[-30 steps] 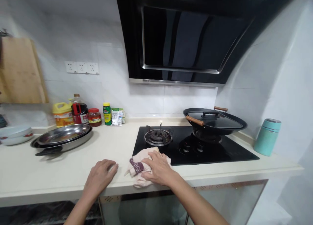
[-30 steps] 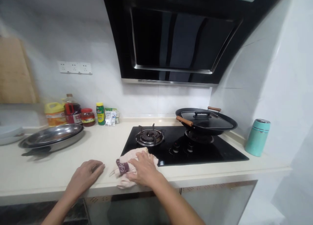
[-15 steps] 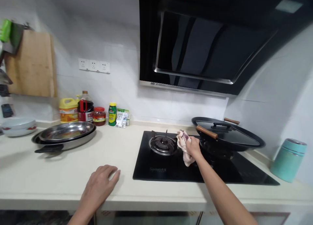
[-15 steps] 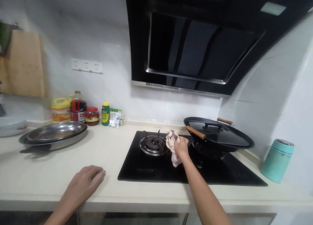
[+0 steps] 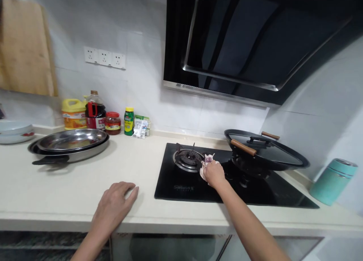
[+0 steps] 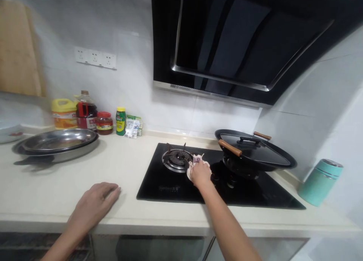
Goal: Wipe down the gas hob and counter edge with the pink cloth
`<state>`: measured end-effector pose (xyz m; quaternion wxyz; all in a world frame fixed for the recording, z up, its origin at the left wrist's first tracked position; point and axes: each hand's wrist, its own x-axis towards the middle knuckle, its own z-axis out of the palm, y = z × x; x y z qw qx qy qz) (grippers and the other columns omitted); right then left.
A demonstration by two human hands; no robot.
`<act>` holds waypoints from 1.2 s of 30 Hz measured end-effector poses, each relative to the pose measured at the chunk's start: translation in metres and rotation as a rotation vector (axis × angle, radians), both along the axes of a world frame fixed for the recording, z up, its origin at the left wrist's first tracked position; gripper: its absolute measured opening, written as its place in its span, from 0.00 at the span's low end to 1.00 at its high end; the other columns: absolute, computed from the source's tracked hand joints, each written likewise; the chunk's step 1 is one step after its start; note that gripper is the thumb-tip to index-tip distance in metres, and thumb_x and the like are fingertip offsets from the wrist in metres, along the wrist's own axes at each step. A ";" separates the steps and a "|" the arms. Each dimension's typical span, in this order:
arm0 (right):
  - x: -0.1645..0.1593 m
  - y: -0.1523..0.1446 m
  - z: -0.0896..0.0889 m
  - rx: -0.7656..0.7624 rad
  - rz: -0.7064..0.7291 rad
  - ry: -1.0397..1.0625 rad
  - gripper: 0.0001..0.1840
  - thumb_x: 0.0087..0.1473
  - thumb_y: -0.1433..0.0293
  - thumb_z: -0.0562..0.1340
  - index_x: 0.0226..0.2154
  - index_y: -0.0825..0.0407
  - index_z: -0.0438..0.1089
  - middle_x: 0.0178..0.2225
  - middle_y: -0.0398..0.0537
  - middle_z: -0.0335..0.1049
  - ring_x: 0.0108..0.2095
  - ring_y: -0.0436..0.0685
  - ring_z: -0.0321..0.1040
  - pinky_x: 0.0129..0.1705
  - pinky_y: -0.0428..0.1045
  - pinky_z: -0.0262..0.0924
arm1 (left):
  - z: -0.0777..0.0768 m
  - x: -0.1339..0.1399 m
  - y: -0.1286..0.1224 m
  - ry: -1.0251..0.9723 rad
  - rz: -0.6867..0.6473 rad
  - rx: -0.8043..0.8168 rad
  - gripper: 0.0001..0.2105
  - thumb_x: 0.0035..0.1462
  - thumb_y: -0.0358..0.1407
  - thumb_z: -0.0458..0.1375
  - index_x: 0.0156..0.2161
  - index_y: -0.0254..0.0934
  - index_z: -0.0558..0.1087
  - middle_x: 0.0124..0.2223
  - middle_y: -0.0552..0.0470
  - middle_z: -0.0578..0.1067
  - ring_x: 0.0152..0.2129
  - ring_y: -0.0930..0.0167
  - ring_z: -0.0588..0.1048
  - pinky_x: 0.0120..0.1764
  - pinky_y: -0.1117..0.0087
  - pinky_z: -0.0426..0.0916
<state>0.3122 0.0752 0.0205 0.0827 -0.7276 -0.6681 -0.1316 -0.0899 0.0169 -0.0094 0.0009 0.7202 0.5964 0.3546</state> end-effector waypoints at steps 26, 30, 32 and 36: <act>-0.027 -0.095 -0.006 0.089 0.147 0.143 0.16 0.62 0.58 0.61 0.51 0.37 0.74 0.51 0.48 0.68 0.49 0.65 0.60 0.49 0.58 0.53 | 0.008 -0.004 0.001 0.093 -0.019 -0.041 0.21 0.62 0.50 0.49 0.41 0.39 0.80 0.46 0.46 0.83 0.47 0.57 0.77 0.51 0.59 0.67; -0.038 -0.121 -0.013 0.154 0.258 0.169 0.14 0.59 0.58 0.66 0.48 0.39 0.75 0.52 0.47 0.67 0.48 0.62 0.60 0.50 0.56 0.53 | 0.008 -0.005 0.006 0.106 -0.029 -0.063 0.22 0.61 0.50 0.49 0.41 0.39 0.81 0.46 0.45 0.83 0.48 0.55 0.77 0.52 0.57 0.67; -0.028 -0.135 -0.017 0.179 0.273 0.190 0.15 0.57 0.58 0.68 0.47 0.38 0.75 0.53 0.46 0.67 0.48 0.61 0.60 0.50 0.55 0.53 | 0.008 -0.006 0.007 0.110 -0.033 -0.077 0.22 0.61 0.51 0.49 0.41 0.40 0.81 0.46 0.45 0.83 0.48 0.55 0.77 0.52 0.57 0.68; 0.026 -0.160 -0.029 0.248 0.149 0.180 0.11 0.59 0.62 0.65 0.45 0.40 0.76 0.51 0.47 0.68 0.43 0.58 0.62 0.47 0.54 0.56 | 0.009 -0.009 0.009 0.107 -0.028 -0.115 0.23 0.62 0.52 0.49 0.42 0.40 0.81 0.47 0.46 0.83 0.49 0.55 0.77 0.52 0.57 0.68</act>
